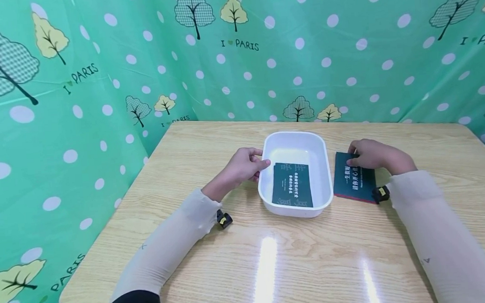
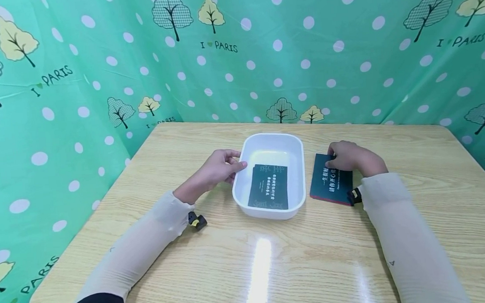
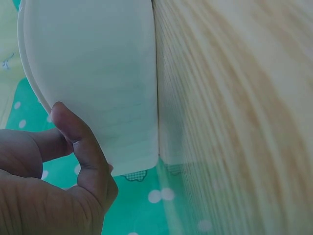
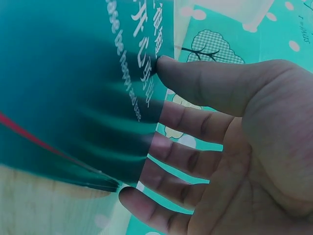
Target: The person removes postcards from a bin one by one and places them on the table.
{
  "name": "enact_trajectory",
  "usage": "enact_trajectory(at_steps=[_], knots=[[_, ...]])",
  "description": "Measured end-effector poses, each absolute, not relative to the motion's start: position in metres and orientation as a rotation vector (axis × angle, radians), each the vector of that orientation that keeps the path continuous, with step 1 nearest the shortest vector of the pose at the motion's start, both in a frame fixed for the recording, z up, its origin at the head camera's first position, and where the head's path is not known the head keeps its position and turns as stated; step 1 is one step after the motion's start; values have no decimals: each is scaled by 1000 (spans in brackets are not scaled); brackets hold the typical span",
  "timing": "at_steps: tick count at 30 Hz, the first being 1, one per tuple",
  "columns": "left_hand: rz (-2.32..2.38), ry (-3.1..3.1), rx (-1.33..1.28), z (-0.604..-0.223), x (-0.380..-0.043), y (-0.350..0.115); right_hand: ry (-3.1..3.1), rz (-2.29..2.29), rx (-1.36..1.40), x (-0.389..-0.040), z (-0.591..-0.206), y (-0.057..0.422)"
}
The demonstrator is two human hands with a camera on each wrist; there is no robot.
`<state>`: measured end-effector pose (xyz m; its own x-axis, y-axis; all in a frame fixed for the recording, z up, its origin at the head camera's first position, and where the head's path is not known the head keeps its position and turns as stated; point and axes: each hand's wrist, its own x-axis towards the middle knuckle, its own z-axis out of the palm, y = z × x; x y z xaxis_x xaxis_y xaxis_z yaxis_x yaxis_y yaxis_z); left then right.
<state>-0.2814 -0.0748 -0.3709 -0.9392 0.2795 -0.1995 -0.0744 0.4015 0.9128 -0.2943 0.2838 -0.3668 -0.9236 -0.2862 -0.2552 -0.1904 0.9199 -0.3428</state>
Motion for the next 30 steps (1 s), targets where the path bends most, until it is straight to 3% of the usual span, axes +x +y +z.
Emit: enact_trajectory(at_steps=[30], knots=[[1554,2338,181,-369,-281,-75,2842,-438,-366,-295,-360,277]])
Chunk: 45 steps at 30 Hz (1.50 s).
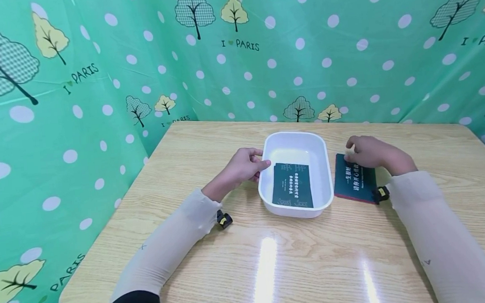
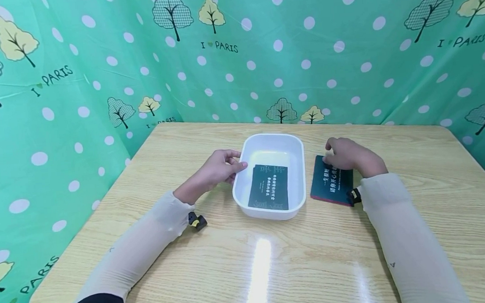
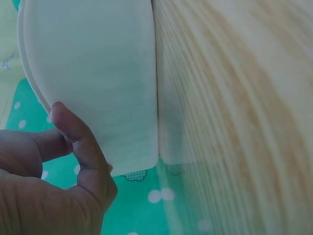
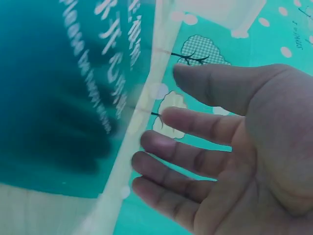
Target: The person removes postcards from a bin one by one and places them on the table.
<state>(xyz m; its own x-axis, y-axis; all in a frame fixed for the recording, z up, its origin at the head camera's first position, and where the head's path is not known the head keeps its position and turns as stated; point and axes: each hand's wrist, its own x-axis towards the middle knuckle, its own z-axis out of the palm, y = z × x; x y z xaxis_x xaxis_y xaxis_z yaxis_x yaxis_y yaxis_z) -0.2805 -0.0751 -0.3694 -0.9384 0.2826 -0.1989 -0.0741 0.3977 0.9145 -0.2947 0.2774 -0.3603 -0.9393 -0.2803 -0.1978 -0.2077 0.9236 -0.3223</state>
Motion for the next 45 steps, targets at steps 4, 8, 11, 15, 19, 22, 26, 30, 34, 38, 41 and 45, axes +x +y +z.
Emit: enact_trajectory(at_steps=[4,8,11,15,19,22,26,30,34,38,41,45], knots=[[1559,2333,181,-370,-280,-76,2913,-477,-391,-293,-353,271],[1565,2330,185,-371,-281,-76,2978,-508,-423,-291,-348,263],[1569,2333,184,-372,-282,-75,3021,-517,-449,-289,-344,254],[1573,2335,185,-372,-282,-75,3077,-545,-513,-284,-344,239],[1572,2333,188,-370,-281,-75,3115,-558,-583,-281,-347,223],[1573,2335,186,-370,-281,-75,3129,-547,-629,-279,-349,213],[1576,2332,186,-370,-282,-75,3131,-497,-681,-275,-352,201],[1583,2312,190,-370,-282,-75,3127,-434,-705,-272,-354,192],[1586,2303,191,-370,-282,-76,3098,-420,-741,-266,-353,183],[1579,2310,192,-370,-282,-76,3068,-414,-780,-263,-354,175],[1572,2315,191,-370,-282,-76,3051,-397,-796,-261,-355,170],[1565,2313,190,-369,-282,-76,2999,-361,-773,-258,-357,166]])
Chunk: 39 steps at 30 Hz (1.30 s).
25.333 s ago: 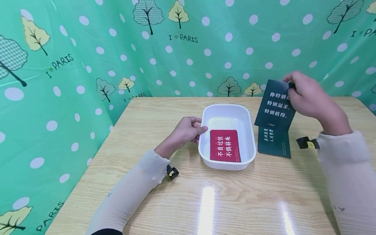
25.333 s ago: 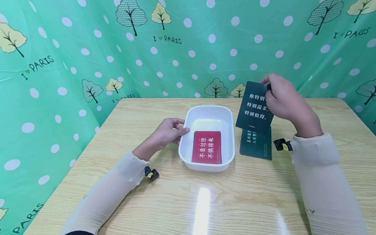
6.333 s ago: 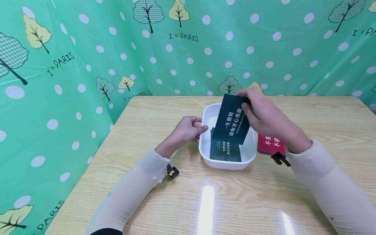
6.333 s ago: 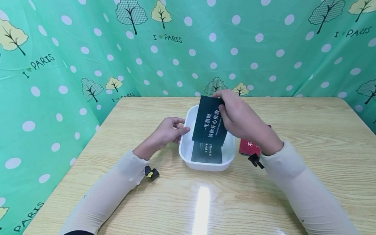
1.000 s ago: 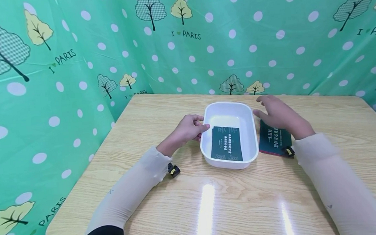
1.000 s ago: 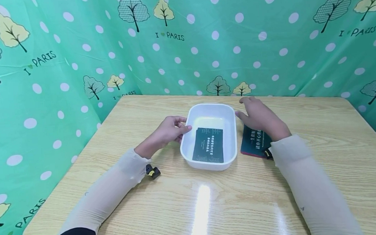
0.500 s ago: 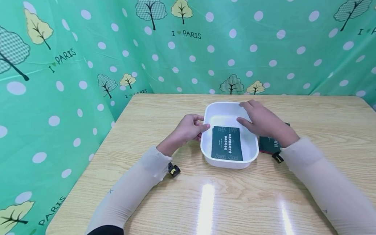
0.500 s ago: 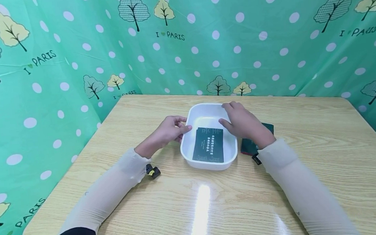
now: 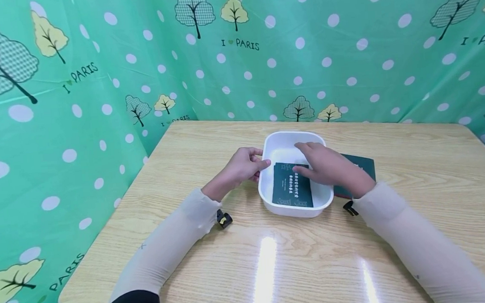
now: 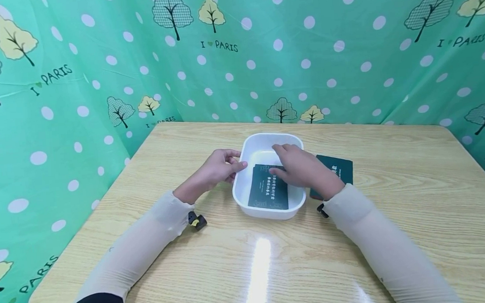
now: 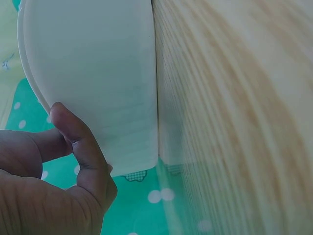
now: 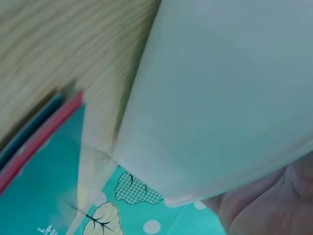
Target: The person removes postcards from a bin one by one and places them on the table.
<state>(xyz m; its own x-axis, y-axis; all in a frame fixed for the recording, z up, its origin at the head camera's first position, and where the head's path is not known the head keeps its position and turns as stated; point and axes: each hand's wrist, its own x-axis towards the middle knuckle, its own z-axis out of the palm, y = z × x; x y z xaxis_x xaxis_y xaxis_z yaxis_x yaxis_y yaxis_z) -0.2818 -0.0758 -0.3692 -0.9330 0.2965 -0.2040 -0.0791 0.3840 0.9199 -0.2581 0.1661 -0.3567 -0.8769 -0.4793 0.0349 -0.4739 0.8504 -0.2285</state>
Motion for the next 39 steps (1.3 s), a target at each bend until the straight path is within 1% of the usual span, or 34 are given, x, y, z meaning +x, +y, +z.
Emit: enact_trajectory(at_steps=[6,18,26,39], knots=[[1563,2312,190,-371,-283,-76,2912,-308,-724,-254,-357,162],[1533,2321,175,-367,-283,-77,2876,-161,-736,-255,-364,159],[1538,2323,174,-369,-283,-77,2876,38,-747,-251,-366,155],[1539,2326,166,-368,-282,-76,2910,53,-774,-252,-368,155]])
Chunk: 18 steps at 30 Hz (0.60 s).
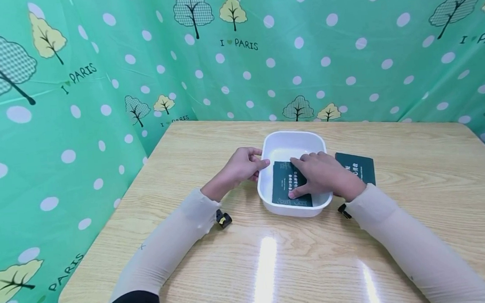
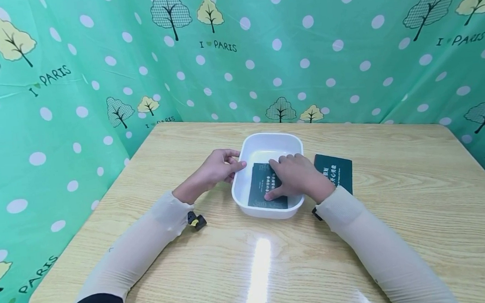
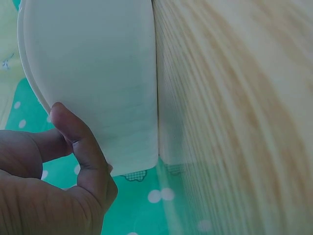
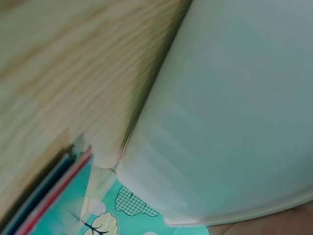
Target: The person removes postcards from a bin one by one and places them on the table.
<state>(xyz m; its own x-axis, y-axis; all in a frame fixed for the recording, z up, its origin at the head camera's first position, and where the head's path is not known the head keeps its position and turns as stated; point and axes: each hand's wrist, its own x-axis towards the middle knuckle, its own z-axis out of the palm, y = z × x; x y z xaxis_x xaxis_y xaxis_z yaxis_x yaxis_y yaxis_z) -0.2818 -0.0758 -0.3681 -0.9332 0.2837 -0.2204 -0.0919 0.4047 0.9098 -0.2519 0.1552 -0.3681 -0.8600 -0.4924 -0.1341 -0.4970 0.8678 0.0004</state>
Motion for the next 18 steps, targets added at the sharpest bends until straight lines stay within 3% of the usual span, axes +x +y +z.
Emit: enact_trajectory(at_steps=[18], knots=[[1548,2313,182,-370,-283,-76,2972,-65,-846,-252,-367,157]])
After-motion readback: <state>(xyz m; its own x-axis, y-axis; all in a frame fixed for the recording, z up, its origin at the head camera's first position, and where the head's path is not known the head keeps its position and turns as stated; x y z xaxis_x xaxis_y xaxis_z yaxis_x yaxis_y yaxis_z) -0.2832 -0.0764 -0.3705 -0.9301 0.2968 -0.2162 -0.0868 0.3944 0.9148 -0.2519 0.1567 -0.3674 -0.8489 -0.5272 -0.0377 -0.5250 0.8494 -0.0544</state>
